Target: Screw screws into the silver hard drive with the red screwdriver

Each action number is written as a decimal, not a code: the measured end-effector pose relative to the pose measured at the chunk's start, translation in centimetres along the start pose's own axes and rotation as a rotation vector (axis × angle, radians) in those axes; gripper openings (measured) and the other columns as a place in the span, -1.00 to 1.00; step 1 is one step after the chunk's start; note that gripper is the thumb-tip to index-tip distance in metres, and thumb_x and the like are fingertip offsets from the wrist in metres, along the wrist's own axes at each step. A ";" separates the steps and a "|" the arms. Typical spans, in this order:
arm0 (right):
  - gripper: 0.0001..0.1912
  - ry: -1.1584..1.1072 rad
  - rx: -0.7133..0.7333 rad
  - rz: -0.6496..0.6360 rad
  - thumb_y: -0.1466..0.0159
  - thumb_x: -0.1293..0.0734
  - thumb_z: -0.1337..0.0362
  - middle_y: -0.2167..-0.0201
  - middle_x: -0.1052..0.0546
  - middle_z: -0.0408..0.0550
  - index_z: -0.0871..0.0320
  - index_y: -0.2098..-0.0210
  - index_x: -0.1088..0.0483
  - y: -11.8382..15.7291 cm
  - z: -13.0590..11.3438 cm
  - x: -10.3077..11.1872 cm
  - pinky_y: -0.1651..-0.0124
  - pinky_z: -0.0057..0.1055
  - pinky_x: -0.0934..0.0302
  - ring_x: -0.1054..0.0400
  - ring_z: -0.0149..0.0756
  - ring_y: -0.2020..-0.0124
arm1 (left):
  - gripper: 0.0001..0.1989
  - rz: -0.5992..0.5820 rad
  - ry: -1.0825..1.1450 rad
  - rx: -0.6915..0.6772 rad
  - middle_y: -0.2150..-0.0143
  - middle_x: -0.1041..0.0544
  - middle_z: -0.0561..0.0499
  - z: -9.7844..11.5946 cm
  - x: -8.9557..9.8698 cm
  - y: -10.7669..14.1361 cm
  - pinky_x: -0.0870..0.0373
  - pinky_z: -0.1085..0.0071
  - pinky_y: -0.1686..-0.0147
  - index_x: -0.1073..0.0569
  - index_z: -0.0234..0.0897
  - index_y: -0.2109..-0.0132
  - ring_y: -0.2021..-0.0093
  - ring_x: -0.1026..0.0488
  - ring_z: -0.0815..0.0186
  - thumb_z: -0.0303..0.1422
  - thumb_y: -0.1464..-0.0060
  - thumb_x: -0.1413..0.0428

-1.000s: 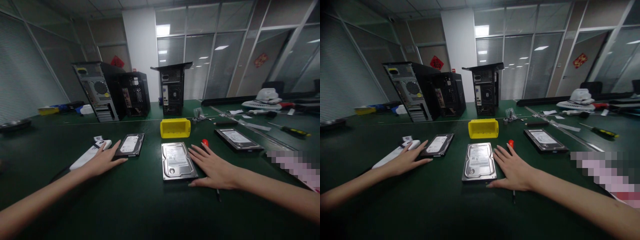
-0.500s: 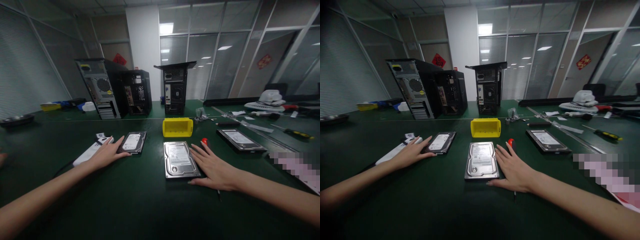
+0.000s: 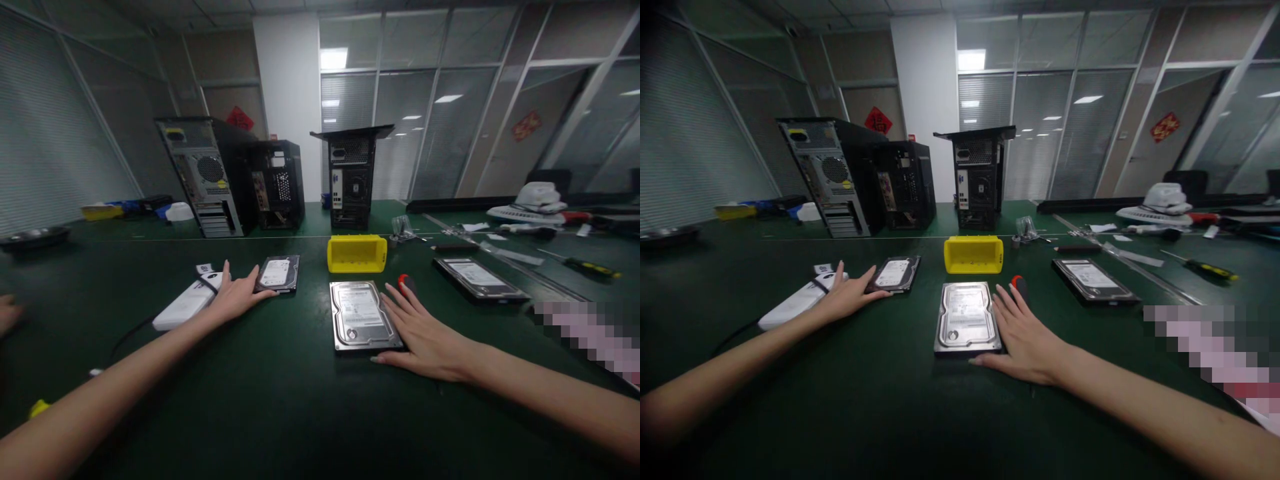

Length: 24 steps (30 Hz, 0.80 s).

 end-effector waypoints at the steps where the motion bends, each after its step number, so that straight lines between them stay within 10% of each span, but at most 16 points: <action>1: 0.07 0.006 -0.002 0.007 -0.19 -0.08 -0.29 -0.34 0.14 0.30 0.53 -0.32 0.14 0.0 -0.1 0.0 -0.35 0.06 0.48 0.47 0.09 -0.38 | -0.03 -0.012 -0.005 0.005 0.14 -0.58 -0.42 0.1 -0.1 -0.3 0.61 -0.09 -0.22 -0.02 -0.66 -0.32 -0.02 -0.47 -0.13 0.18 -0.11 0.21; 13: 0.04 -0.007 0.014 0.072 -0.20 -0.02 -0.30 -0.34 0.14 0.27 0.45 -0.33 0.19 -0.5 -1.4 -0.5 -0.35 -0.01 0.55 0.42 0.01 -0.39 | -0.20 0.018 0.010 -0.017 -0.05 -0.49 -0.36 -2.3 -1.8 -6.0 0.53 -0.16 -0.21 -0.19 -0.41 -0.28 -0.08 -0.42 -0.14 0.13 -0.12 0.15; 24: 0.05 -0.024 0.018 0.080 -0.19 0.00 -0.32 -0.34 0.12 0.30 0.44 -0.34 0.17 -1.4 -2.2 -0.3 -0.34 0.06 0.52 0.39 0.06 -0.39 | -0.17 0.074 0.024 0.006 0.03 -0.54 -0.39 -1.4 -2.0 -5.8 0.53 -0.09 -0.25 -0.26 -0.53 -0.24 -0.04 -0.45 -0.12 0.14 -0.14 0.20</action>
Point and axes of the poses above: each hand's wrist, its own y-axis away from the middle knuckle, its own x-axis out of the back of the hand, z = x × y, the point moved 3 cm from there along -y, towards the middle knuckle
